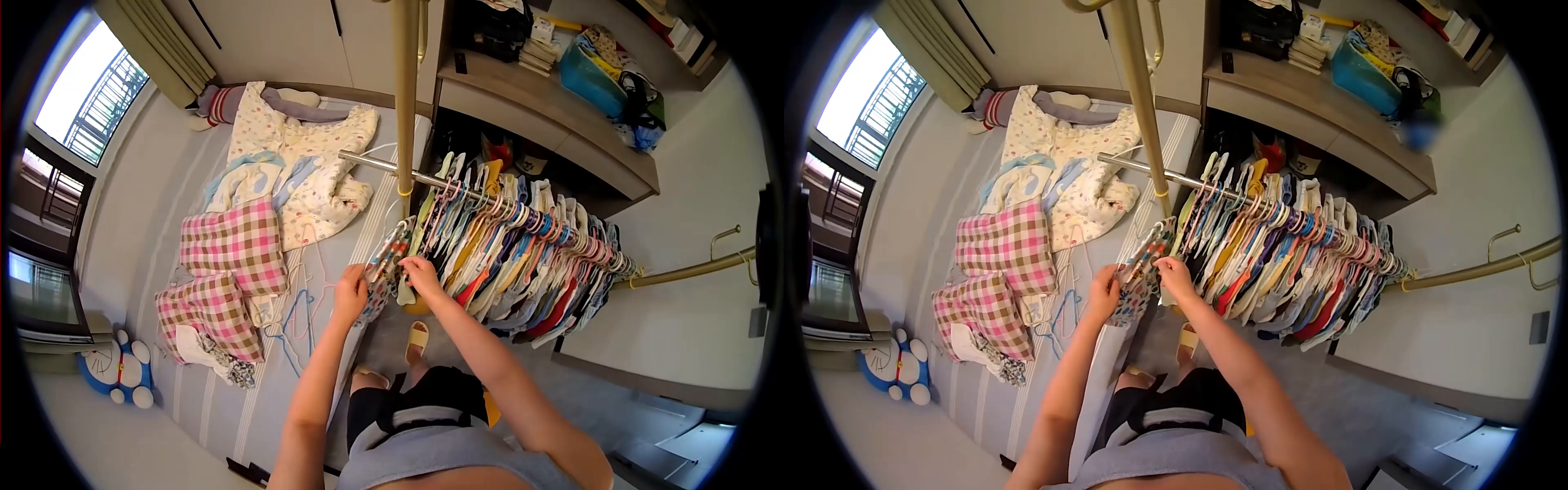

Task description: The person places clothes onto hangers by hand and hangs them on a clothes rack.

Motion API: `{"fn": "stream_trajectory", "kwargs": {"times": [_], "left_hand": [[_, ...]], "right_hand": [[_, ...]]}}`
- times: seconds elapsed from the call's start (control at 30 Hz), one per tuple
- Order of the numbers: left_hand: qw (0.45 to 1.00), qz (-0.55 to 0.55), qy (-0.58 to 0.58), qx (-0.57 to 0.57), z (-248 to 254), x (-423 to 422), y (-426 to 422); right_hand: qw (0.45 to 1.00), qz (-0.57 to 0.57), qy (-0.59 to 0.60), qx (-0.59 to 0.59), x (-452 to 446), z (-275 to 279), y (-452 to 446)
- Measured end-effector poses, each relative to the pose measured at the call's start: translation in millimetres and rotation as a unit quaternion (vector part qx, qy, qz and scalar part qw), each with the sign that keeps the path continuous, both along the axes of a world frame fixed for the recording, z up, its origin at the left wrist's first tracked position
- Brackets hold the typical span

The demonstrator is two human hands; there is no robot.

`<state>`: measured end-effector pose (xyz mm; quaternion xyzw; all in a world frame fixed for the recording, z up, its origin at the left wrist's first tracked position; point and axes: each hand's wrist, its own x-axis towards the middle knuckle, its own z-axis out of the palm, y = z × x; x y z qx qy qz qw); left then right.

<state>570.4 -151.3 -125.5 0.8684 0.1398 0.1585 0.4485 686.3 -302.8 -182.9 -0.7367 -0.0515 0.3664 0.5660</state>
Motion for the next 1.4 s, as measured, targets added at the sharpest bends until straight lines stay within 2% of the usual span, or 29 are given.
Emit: {"fn": "stream_trajectory", "kwargs": {"times": [0.07,0.13,0.17,0.23,0.3,0.37,0.4,0.47,0.63,0.67,0.77,0.8,0.9,1.03,1.13,1.17,1.23,1.3,1.4], "left_hand": [[0.999,0.015,-0.023,0.02,0,10,-2],[0.994,0.042,-0.052,0.082,-4,19,-7],[0.99,0.055,-0.067,0.112,-6,23,-11],[0.995,0.06,-0.048,0.063,-6,31,-24],[0.996,0.066,-0.046,0.041,-9,47,-36],[0.995,0.075,-0.058,0.045,-16,64,-49],[0.995,0.072,-0.07,0.031,-22,74,-55],[0.993,0.081,-0.073,0.036,-35,96,-67],[0.993,0.091,-0.011,0.068,-75,147,-82],[0.993,0.083,-0.01,0.087,-88,154,-82],[0.986,0.037,0.089,0.135,-121,159,-78],[0.979,0.012,0.153,0.137,-127,158,-77],[0.989,0.03,0.073,0.123,-136,147,-74],[0.996,0.077,0.002,0.052,-126,90,-53],[0.986,0.163,0.01,0.038,-139,21,-17],[0.974,0.216,0.006,0.068,-147,-5,-3],[0.951,0.3,0.063,0.044,-153,-64,26],[0.925,0.366,0.073,0.068,-166,-125,49],[0.891,0.432,0.13,0.051,-211,-241,76]], "right_hand": [[0.959,0.164,-0.187,-0.133,19,-29,-5],[0.853,0.313,-0.343,-0.238,26,-27,-6],[0.803,0.406,-0.291,-0.325,33,-26,-8],[0.722,0.459,-0.289,-0.43,35,-15,-13],[0.711,0.463,-0.272,-0.455,34,-47,-20],[0.733,0.426,-0.283,-0.449,31,-66,-37],[0.764,0.407,-0.277,-0.418,30,-65,-43],[0.768,0.408,-0.25,-0.426,28,-65,-50],[0.814,0.378,-0.225,-0.38,21,-37,-48],[0.841,0.354,-0.232,-0.338,21,-23,-50],[0.877,0.296,-0.278,-0.258,17,-27,-62],[0.887,0.268,-0.297,-0.229,16,-30,-66],[0.906,0.205,-0.337,-0.155,11,-31,-70],[0.897,0.206,-0.371,-0.126,-10,-43,-50],[0.905,0.247,-0.335,-0.086,-35,-52,-16],[0.906,0.265,-0.319,-0.08,-44,-55,-3],[0.911,0.296,-0.281,-0.065,-68,-66,27],[0.911,0.334,-0.237,-0.045,-94,-81,58],[0.884,0.416,-0.206,-0.054,-156,-110,113]]}}
